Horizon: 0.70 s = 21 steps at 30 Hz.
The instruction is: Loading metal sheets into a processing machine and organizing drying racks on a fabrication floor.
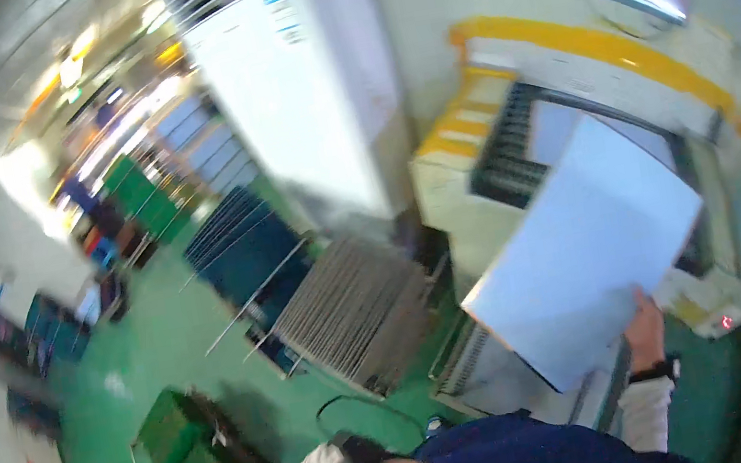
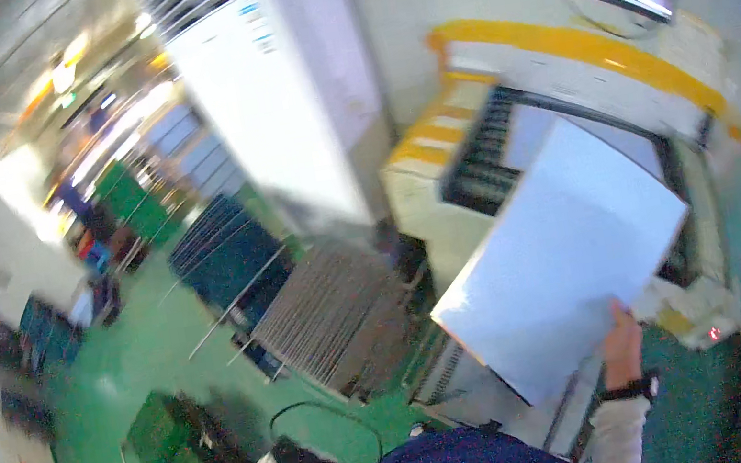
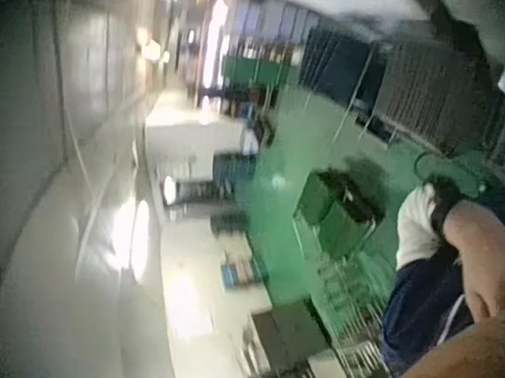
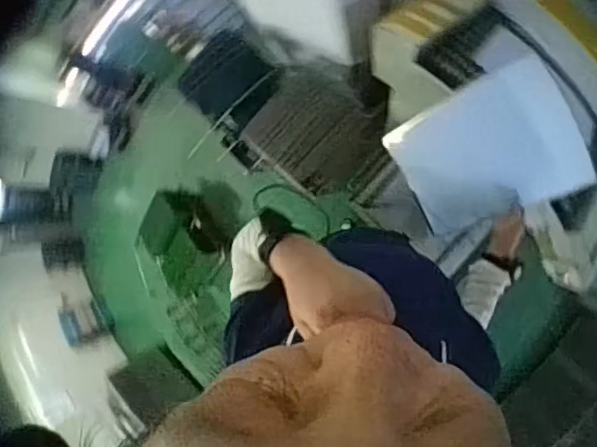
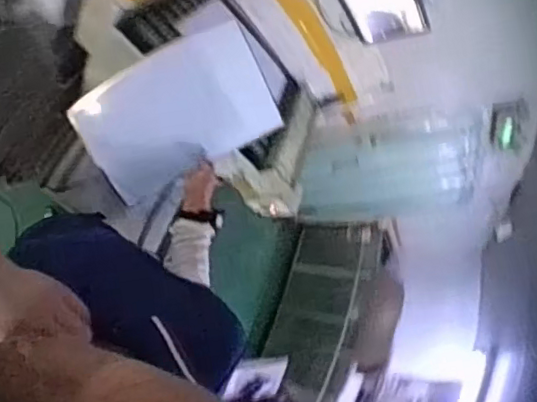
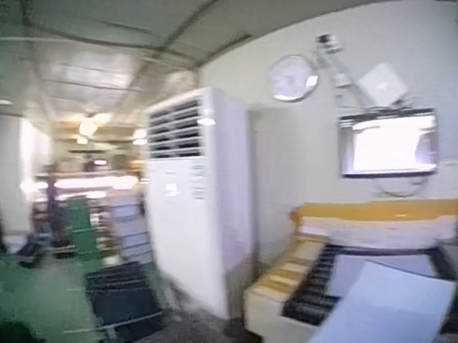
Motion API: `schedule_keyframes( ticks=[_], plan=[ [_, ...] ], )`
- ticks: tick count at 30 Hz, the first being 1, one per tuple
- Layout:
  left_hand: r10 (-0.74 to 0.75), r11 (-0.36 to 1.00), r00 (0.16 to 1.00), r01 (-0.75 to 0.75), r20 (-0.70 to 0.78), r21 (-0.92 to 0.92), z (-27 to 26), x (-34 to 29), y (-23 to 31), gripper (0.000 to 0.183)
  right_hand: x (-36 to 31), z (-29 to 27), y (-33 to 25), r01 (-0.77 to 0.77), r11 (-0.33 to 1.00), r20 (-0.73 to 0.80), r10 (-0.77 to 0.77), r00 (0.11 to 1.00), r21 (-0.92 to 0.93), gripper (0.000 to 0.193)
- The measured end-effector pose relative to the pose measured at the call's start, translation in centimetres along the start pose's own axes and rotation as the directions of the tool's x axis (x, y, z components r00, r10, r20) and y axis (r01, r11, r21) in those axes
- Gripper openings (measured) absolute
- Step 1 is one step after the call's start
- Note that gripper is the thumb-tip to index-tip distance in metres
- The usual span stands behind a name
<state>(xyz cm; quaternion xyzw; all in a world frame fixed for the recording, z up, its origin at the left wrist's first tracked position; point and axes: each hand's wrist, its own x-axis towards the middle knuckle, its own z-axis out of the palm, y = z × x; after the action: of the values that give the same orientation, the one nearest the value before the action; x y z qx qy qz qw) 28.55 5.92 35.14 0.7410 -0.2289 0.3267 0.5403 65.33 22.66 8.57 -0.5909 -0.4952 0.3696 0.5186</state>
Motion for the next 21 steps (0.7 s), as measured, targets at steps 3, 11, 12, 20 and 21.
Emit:
schedule_keyframes(
  ticks=[3,11,12,20,21],
  plan=[
    [0.024,0.999,1.0,-0.023,0.016,-0.038,0.0,0.4,0.5,0.026,-0.1,0.7,1.1,-0.157,0.869,0.074,0.138,0.988,0.469,0.028],
    [0.004,0.999,0.989,-0.012,-0.148,-0.049,-0.7,1.3,0.4,0.021,0.0,-0.4,7.1,-0.185,0.662,0.094,0.171,0.981,0.726,0.026],
    [-0.001,0.999,0.991,-0.006,-0.136,-0.05,-0.9,1.5,0.5,0.021,-0.1,0.1,6.5,-0.221,0.65,0.128,0.188,0.974,0.727,0.027],
    [-0.018,0.997,0.996,0.012,-0.093,-0.07,-1.7,2.2,0.8,0.018,0.1,1.6,4.4,0.101,0.991,0.002,-0.101,0.995,0.092,0.018],
    [-0.02,0.997,0.995,0.013,-0.094,-0.072,-1.7,2.3,0.8,0.018,0.7,1.8,5.3,0.074,0.865,-0.026,-0.07,0.997,0.496,0.017]
  ],
)
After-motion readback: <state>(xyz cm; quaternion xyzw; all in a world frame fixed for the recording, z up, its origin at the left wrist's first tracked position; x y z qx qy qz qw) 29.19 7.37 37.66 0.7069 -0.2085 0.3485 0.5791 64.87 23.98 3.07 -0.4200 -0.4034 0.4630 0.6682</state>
